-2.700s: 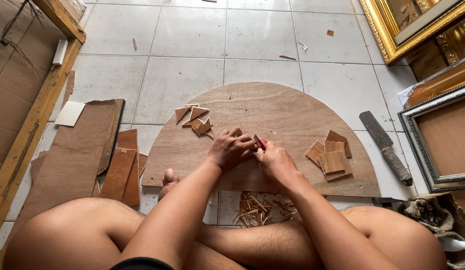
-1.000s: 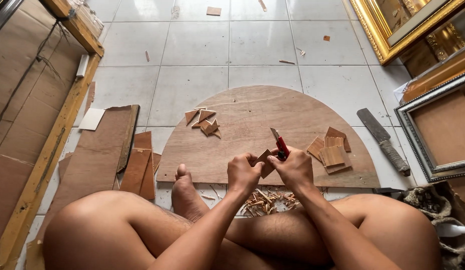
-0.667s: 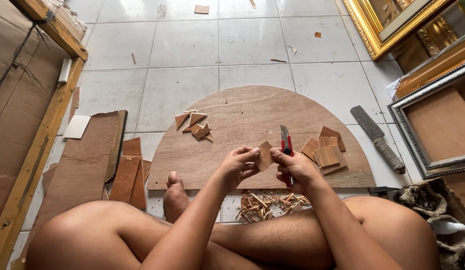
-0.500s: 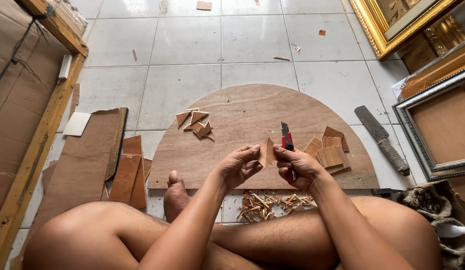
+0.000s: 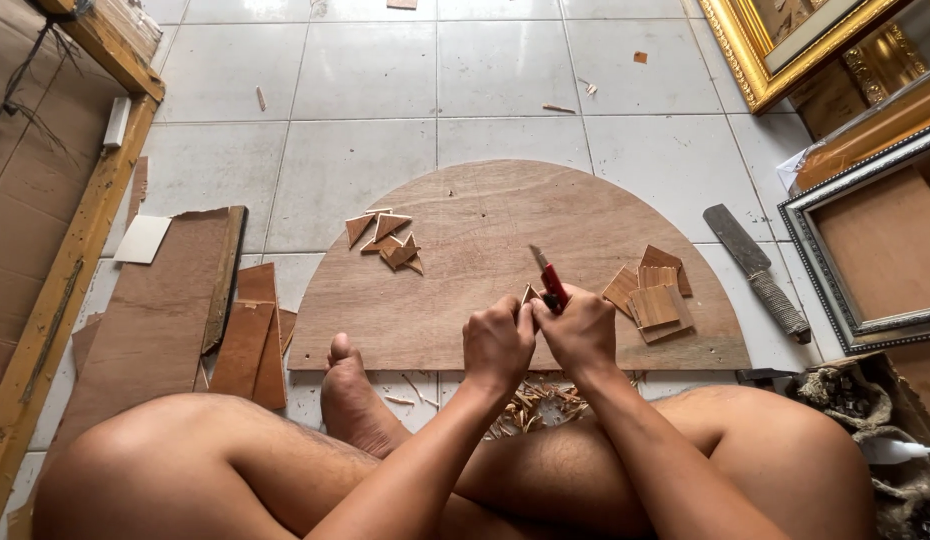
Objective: The person sits on the floor and uses a utility knife to carve small rectangular pieces of wood into triangular shapes. They hold each piece with one hand and carefully shave off thin strips of wood with the other, creating a pile of shavings and finished triangular pieces on a semi-circular wooden board.
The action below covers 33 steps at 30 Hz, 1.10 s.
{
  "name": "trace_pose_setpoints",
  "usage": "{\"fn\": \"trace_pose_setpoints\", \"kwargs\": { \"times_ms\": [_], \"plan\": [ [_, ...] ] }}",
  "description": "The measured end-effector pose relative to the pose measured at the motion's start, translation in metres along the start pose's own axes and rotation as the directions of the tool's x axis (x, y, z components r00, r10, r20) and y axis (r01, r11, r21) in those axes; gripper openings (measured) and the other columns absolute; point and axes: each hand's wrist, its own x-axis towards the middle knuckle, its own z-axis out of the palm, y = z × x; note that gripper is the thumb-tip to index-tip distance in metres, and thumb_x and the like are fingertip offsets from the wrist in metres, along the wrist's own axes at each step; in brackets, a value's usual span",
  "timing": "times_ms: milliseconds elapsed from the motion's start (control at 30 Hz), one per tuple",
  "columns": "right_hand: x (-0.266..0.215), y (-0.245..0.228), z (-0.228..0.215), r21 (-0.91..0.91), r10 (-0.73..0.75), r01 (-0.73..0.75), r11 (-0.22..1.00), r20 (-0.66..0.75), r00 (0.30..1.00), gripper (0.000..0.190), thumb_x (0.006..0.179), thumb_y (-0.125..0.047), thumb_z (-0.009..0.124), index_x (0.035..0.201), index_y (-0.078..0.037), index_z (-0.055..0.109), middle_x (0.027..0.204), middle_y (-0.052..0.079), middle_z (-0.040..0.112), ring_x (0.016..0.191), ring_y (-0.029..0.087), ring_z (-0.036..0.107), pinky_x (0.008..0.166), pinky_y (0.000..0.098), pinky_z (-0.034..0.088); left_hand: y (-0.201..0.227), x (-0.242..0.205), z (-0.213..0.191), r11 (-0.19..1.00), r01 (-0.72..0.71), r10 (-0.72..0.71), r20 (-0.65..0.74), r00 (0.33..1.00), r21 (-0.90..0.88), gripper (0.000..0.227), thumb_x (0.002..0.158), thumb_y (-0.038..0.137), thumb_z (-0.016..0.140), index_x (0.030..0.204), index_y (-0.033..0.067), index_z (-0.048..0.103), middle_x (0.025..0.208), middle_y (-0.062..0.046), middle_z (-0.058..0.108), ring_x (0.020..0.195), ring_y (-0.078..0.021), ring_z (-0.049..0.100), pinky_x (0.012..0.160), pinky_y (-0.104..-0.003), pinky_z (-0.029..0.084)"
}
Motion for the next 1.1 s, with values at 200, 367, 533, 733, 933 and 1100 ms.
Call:
{"fn": "trace_pose_setpoints", "kwargs": {
  "times_ms": [200,367,533,733,933,1100],
  "plan": [
    [0.009,-0.004,-0.032,0.165,0.312,-0.318,0.934,0.061,0.948,0.023,0.096,-0.025,0.085,0.117,-0.017,0.089,0.067,0.011,0.075,0.049,0.025,0.071,0.051,0.0335,0.059,-0.021,0.035,-0.031,0.587,0.364,-0.32,0.206,0.925,-0.723,0.029,0.105,0.014,0.074,0.127,-0.0041,0.079,0.114,-0.03,0.078,0.094,-0.0393,0.083,0.077,-0.047,0.075],
    [0.006,-0.01,-0.039,0.023,0.315,-0.318,0.948,0.093,0.945,0.031,0.091,-0.033,0.086,0.123,-0.035,0.089,0.111,0.004,0.087,0.114,0.032,0.081,0.097,0.0429,0.063,-0.06,0.054,-0.021,0.38,0.451,-0.398,0.297,0.868,-0.808,0.035,0.098,0.003,0.072,0.133,-0.0019,0.07,0.113,-0.019,0.068,0.096,-0.0287,0.077,0.086,-0.041,0.075],
    [-0.01,-0.035,-0.033,0.167,0.255,-0.28,0.945,0.155,0.954,0.038,0.096,-0.032,0.086,0.131,-0.019,0.084,0.105,0.013,0.085,0.086,0.028,0.077,0.081,0.0411,0.063,-0.042,0.05,-0.028,0.539,0.367,-0.383,0.167,0.908,-0.758,0.028,0.082,-0.006,0.074,0.107,0.0044,0.078,0.098,-0.018,0.077,0.08,-0.0234,0.081,0.072,-0.031,0.075],
    [0.002,-0.006,-0.003,0.148,0.229,-0.281,0.948,0.293,0.928,0.038,0.104,-0.047,0.075,0.13,-0.019,0.081,0.092,0.01,0.084,0.072,0.026,0.075,0.067,0.0425,0.063,-0.04,0.049,-0.03,0.569,0.337,-0.286,0.204,0.936,-0.75,0.023,0.09,0.003,0.078,0.109,0.016,0.078,0.109,-0.011,0.081,0.099,-0.018,0.075,0.085,-0.033,0.07],
    [-0.001,-0.024,-0.025,0.586,0.297,-0.518,0.624,0.436,0.85,0.05,0.098,-0.038,0.089,0.134,-0.007,0.074,0.104,0.012,0.082,0.048,0.003,0.049,0.049,0.0268,0.061,-0.046,0.052,-0.022,0.347,0.483,-0.172,0.452,0.876,-0.804,0.023,0.092,-0.004,0.074,0.097,0.0174,0.067,0.114,-0.008,0.084,0.103,-0.0249,0.084,0.093,-0.043,0.071],
    [-0.008,-0.031,-0.03,0.665,0.284,-0.526,0.53,0.446,0.849,0.032,0.091,-0.012,0.096,0.117,-0.003,0.079,0.075,-0.005,0.057,0.048,0.0,0.042,0.049,0.0216,0.054,-0.042,0.043,-0.022,0.359,0.399,-0.165,0.363,0.917,-0.844,0.062,0.087,-0.01,0.077,0.144,0.0118,0.066,0.14,-0.012,0.071,0.113,-0.025,0.077,0.097,-0.04,0.066]
  ]
}}
